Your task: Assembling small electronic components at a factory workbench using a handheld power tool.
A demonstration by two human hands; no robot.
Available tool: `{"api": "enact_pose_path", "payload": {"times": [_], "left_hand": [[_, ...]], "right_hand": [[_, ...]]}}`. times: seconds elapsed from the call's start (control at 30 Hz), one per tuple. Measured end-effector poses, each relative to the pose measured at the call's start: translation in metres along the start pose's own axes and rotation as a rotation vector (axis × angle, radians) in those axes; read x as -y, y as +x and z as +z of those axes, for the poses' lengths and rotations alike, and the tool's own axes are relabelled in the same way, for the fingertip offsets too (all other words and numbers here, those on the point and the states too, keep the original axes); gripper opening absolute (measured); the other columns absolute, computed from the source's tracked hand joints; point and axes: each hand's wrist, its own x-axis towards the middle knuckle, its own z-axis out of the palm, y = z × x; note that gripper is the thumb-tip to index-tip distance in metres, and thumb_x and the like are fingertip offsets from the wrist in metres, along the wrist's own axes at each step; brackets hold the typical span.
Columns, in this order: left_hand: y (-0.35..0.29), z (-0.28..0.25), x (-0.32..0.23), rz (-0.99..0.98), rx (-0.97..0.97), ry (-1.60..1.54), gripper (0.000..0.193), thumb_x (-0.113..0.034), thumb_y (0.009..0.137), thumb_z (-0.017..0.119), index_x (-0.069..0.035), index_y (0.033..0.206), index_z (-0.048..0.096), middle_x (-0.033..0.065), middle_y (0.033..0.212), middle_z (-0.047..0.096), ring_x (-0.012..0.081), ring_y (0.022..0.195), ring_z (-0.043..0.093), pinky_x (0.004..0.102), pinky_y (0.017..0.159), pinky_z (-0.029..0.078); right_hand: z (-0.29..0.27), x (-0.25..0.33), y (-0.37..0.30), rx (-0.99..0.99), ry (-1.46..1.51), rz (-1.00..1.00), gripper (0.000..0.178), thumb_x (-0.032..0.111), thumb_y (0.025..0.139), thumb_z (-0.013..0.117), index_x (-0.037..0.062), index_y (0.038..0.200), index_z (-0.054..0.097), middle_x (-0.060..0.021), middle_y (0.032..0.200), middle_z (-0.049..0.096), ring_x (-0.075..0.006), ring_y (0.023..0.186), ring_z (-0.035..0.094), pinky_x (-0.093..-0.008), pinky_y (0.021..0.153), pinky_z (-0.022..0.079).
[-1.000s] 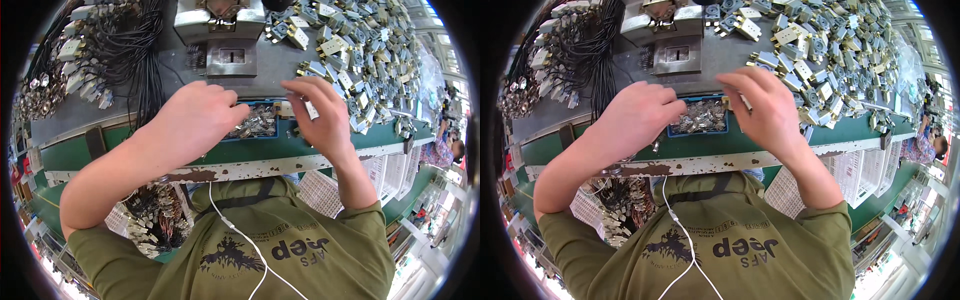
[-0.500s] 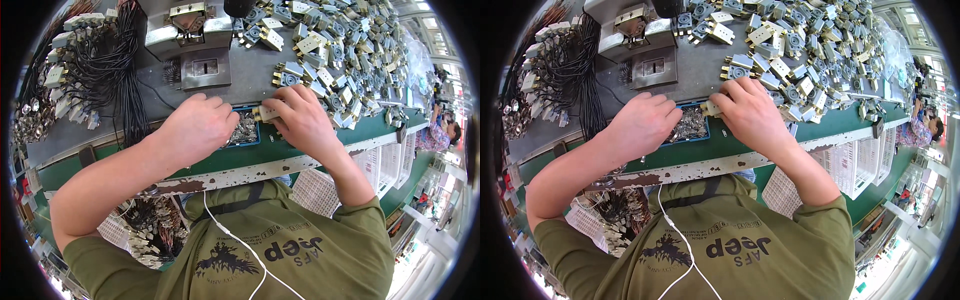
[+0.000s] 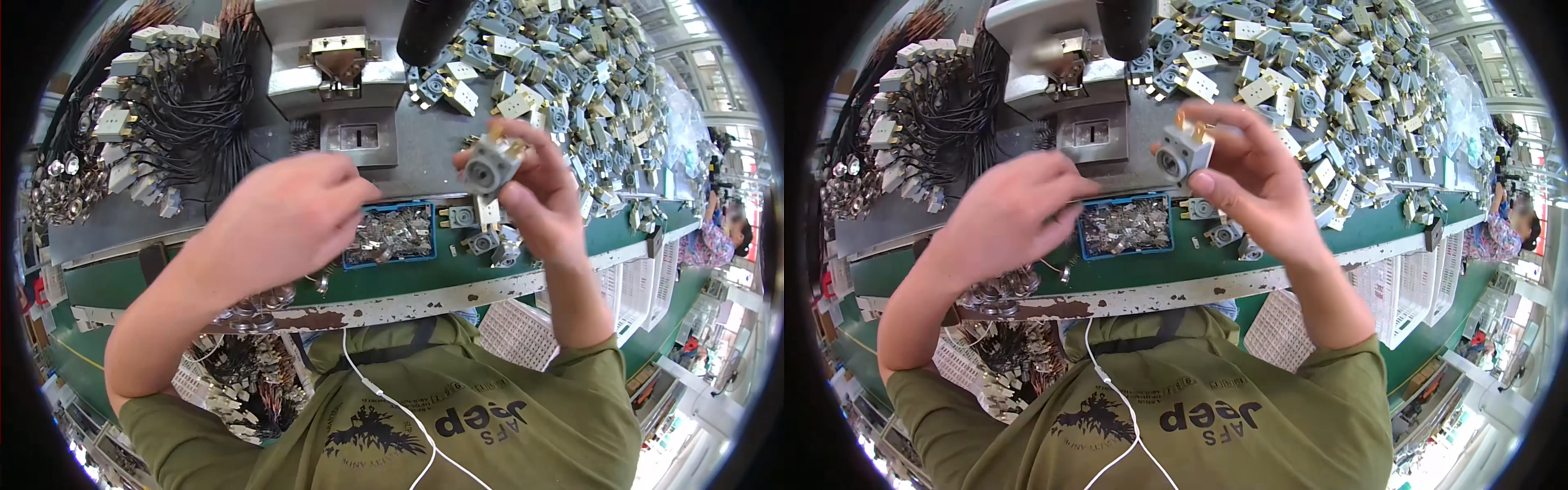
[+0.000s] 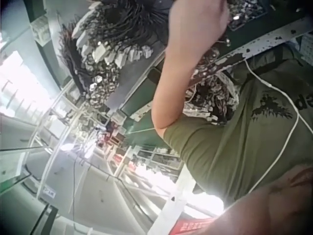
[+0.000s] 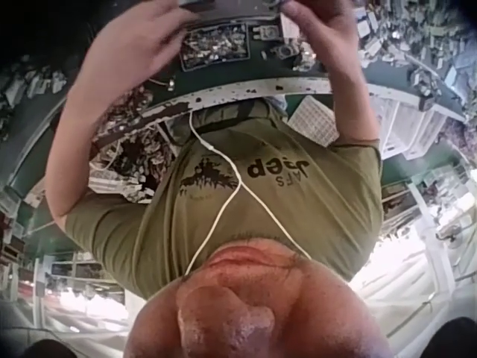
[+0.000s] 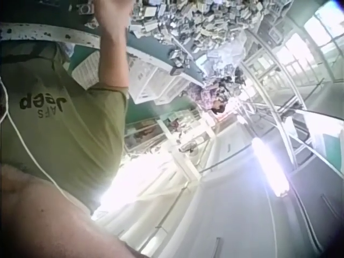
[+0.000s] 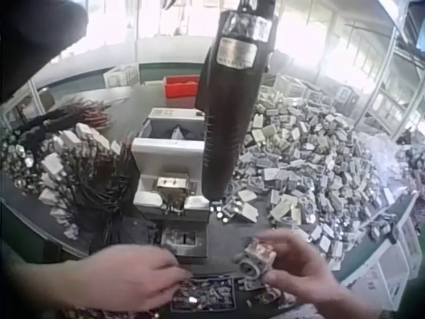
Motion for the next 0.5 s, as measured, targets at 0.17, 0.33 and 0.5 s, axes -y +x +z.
{"api": "enact_pose_path", "payload": {"times": [0.17,0.33,0.5], "left_hand": [[-0.009,-0.051,0.025,-0.279,-0.228,-0.070,0.015,-0.009,0.092,0.072,-0.004,0.106,0.069,0.0095,0.096,0.065,0.0239,0.083,0.064,0.0326,0.074,0.052],[-0.023,-0.047,0.031,-0.353,-0.268,-0.112,0.016,-0.008,0.093,0.072,-0.002,0.107,0.069,0.0101,0.096,0.069,0.0236,0.078,0.065,0.0331,0.067,0.052],[-0.031,-0.031,0.037,-0.323,-0.219,-0.141,0.017,-0.008,0.090,0.073,-0.002,0.106,0.069,0.0116,0.096,0.070,0.0280,0.079,0.069,0.0353,0.070,0.055]], "right_hand": [[0.024,0.027,0.057,0.278,-0.052,-0.086,0.062,0.025,0.105,0.058,0.0075,0.157,0.030,-0.0266,0.123,0.066,-0.0306,0.113,0.066,-0.0473,0.098,0.053],[0.036,-0.033,0.043,0.155,0.405,0.224,0.054,0.022,0.107,0.055,0.0133,0.157,0.035,-0.0256,0.133,0.059,-0.0330,0.115,0.064,-0.0452,0.094,0.053],[0.039,-0.029,0.045,0.191,0.462,0.250,0.052,0.020,0.109,0.052,0.0130,0.157,0.034,-0.0263,0.136,0.058,-0.0330,0.113,0.066,-0.0432,0.091,0.054]]}}
